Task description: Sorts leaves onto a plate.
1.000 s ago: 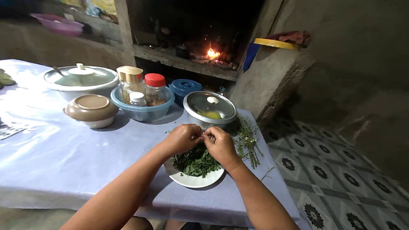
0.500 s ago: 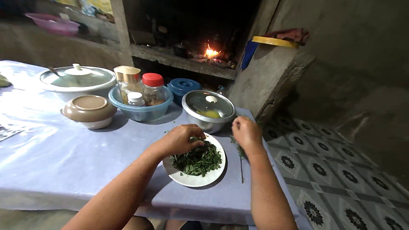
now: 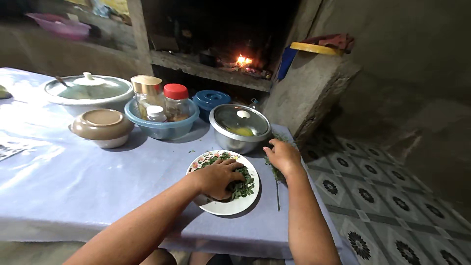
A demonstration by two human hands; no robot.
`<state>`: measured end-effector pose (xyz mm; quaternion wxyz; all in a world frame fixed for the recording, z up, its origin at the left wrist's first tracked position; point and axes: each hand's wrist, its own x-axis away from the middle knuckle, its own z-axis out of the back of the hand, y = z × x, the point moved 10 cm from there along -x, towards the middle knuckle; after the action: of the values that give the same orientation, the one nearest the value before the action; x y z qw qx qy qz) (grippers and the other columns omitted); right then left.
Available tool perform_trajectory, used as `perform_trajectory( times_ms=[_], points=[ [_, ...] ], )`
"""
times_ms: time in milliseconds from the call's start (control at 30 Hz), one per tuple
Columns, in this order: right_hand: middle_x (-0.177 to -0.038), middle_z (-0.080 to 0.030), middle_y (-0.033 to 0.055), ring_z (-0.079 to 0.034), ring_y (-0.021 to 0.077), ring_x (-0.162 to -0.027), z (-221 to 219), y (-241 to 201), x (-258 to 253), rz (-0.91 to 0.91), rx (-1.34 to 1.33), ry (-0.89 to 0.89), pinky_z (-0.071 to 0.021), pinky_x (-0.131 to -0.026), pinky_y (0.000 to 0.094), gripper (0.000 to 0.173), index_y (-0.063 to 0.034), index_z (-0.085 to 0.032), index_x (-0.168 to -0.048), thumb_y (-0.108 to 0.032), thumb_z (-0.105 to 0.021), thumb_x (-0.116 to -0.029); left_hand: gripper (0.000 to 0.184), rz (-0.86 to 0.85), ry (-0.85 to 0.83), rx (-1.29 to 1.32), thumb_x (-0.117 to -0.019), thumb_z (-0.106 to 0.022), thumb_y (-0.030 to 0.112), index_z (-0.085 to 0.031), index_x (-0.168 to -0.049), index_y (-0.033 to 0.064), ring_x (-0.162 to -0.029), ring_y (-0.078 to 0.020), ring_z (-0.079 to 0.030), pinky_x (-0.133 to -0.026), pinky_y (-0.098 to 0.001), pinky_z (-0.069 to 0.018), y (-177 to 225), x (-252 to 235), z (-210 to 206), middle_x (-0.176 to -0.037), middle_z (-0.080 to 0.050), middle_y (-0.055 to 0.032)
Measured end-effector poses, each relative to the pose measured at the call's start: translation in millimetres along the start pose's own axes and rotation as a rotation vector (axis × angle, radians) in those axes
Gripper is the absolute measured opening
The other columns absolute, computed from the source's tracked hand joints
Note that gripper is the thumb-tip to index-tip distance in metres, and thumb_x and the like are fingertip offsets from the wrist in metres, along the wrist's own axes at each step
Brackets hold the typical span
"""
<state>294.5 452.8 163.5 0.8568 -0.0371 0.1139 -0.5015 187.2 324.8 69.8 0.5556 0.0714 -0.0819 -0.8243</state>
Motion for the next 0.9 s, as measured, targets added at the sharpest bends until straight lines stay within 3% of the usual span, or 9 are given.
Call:
perform_trajectory(
  times_ms=[167,333,500,633,767,900],
  points=[
    [-0.108,-0.074,0.0138,-0.07,0.0343,-0.102,4.5,-1.8,1.9,0.032,-0.024,0.026,-0.0533,-0.09,0.0611,0.043,-0.0102,-0.067,-0.132,-0.041,-0.058,-0.1041,0.056,0.071,0.02,0.032,-0.0806,-0.08,0.02,-0.062,-0.134,0.0189,-0.138,-0.0385,-0.047,-0.106,-0.0576,-0.0457,-9.0,-6.3,2.5,-0.153,-0.046,-0.0128],
    [-0.105,-0.074,0.0139,-0.071,0.0342,-0.1,4.6,-7.6,4.5,0.07,-0.035,0.028,-0.0539,-0.088,0.0608,0.041,-0.0098,-0.069,-0.13,-0.04,-0.059,-0.1041,0.053,0.111,0.098,0.061,-0.0774,-0.076,0.003,-0.065,-0.128,0.0136,-0.127,-0.0381,-0.056,-0.099,-0.0575,-0.0505,-19.2,-6.7,11.8,-0.139,-0.057,-0.0166],
    [-0.101,-0.074,0.0132,-0.071,0.0342,-0.096,10.3,-13.2,10.9,0.103,-0.057,0.058,-0.054,-0.085,0.0614,0.039,-0.0099,-0.07,-0.126,-0.04,-0.059,-0.104,0.047,0.138,0.194,0.234,-0.0826,-0.076,0.006,-0.066,-0.128,0.0119,-0.122,-0.0307,-0.061,-0.1,-0.0535,-0.0509,-31.5,2.3,31.5,-0.135,-0.061,-0.0135],
    [-0.1,-0.075,0.0131,-0.071,0.0341,-0.094,11.7,-16.2,14.2,0.125,-0.078,0.066,-0.054,-0.084,0.0622,0.037,-0.0105,-0.072,-0.124,-0.039,-0.06,-0.1037,0.033,0.074,0.346,0.405,-0.082,-0.077,0.005,-0.07,-0.113,0.0116,-0.11,-0.0191,-0.064,-0.095,-0.0443,-0.0545,-32.5,13.4,53.3,-0.121,-0.066,-0.0068],
    [-0.1,-0.075,0.0133,-0.072,0.0336,-0.094,12.2,-20.4,16.8,0.149,-0.105,0.054,-0.0542,-0.084,0.0621,0.037,-0.0096,-0.072,-0.122,-0.039,-0.061,-0.1034,0.033,0.088,0.369,0.674,-0.0844,-0.072,0.0,-0.069,-0.114,0.0145,-0.108,-0.0116,-0.064,-0.094,-0.0388,-0.055,-36.1,17.6,56.6,-0.119,-0.067,-0.0004],
    [-0.1,-0.075,0.0118,-0.072,0.0325,-0.094,11.0,-23.2,17.7,0.171,-0.121,0.045,-0.0544,-0.084,0.0617,0.036,-0.0108,-0.073,-0.121,-0.039,-0.061,-0.1035,0.034,0.07,0.323,0.965,-0.0844,-0.069,0.001,-0.069,-0.115,0.0149,-0.103,-0.0137,-0.067,-0.089,-0.0366,-0.058,-37.4,16.6,46.5,-0.115,-0.07,-0.0018]
  ],
)
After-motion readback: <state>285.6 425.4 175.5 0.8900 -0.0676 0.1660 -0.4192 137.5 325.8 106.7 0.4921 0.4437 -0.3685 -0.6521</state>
